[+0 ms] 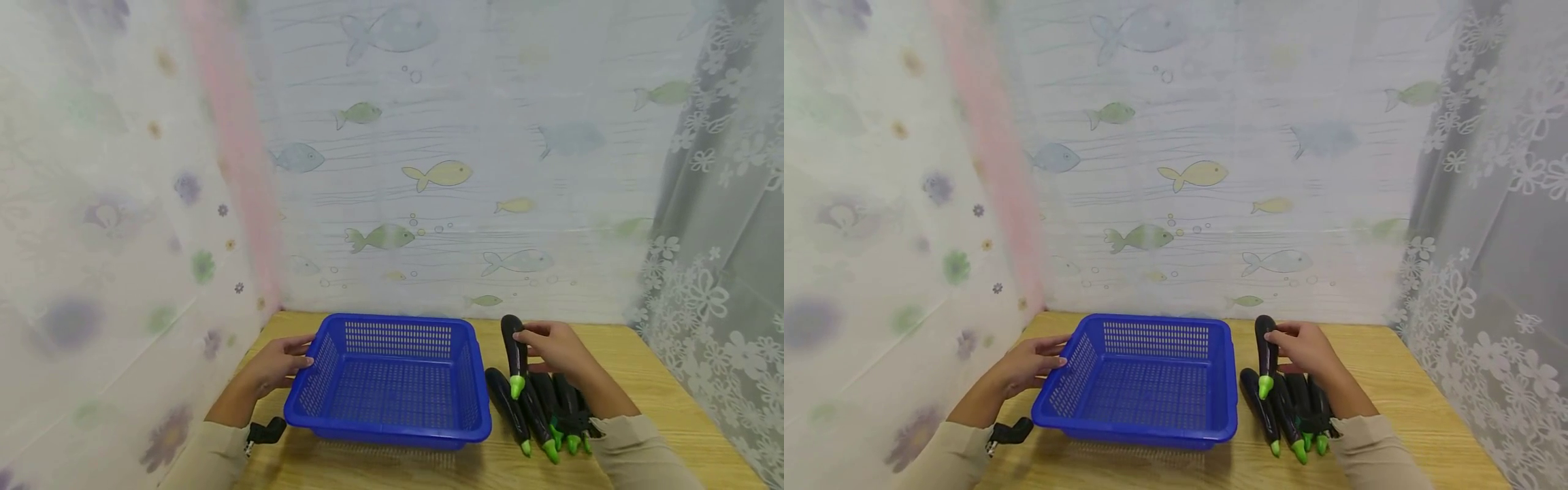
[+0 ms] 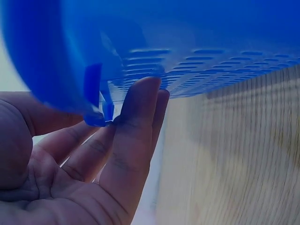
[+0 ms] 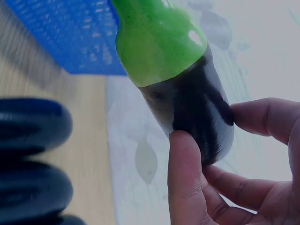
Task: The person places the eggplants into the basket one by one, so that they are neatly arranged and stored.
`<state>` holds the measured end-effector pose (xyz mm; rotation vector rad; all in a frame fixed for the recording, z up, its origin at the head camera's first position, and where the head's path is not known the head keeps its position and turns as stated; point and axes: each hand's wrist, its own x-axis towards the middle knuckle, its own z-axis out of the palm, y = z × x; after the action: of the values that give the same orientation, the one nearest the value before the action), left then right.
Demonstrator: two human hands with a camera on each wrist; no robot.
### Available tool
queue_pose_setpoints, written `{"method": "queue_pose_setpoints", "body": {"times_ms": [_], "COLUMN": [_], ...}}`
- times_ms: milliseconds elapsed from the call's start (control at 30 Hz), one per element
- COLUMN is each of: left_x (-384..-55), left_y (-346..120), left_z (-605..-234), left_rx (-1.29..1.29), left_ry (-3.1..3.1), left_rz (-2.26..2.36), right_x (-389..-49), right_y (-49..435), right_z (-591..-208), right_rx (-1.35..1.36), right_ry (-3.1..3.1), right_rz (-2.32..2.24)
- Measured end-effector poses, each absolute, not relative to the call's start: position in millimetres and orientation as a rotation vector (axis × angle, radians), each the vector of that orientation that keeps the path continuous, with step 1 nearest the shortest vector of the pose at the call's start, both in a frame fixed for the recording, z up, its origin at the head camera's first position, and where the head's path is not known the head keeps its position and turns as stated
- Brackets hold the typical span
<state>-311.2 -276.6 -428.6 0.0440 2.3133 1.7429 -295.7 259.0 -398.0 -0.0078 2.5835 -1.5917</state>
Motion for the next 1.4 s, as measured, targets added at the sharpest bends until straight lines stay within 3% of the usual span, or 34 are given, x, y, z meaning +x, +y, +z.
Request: {"method": "queue_pose_setpoints", "body": {"times_ms": [1400], "left_x": [-309.5], "left_y": [-274.8], "left_z": [-431.7], "left_rx": [0.034], "left_ry": [2.281], "left_rz": [1.782], "right_x": [-343.8], "right_y": [112.1], "right_z": [-408.6], "right_rx": [-0.063], "right_ry": [2.239], "right_rz": [-1.828]}}
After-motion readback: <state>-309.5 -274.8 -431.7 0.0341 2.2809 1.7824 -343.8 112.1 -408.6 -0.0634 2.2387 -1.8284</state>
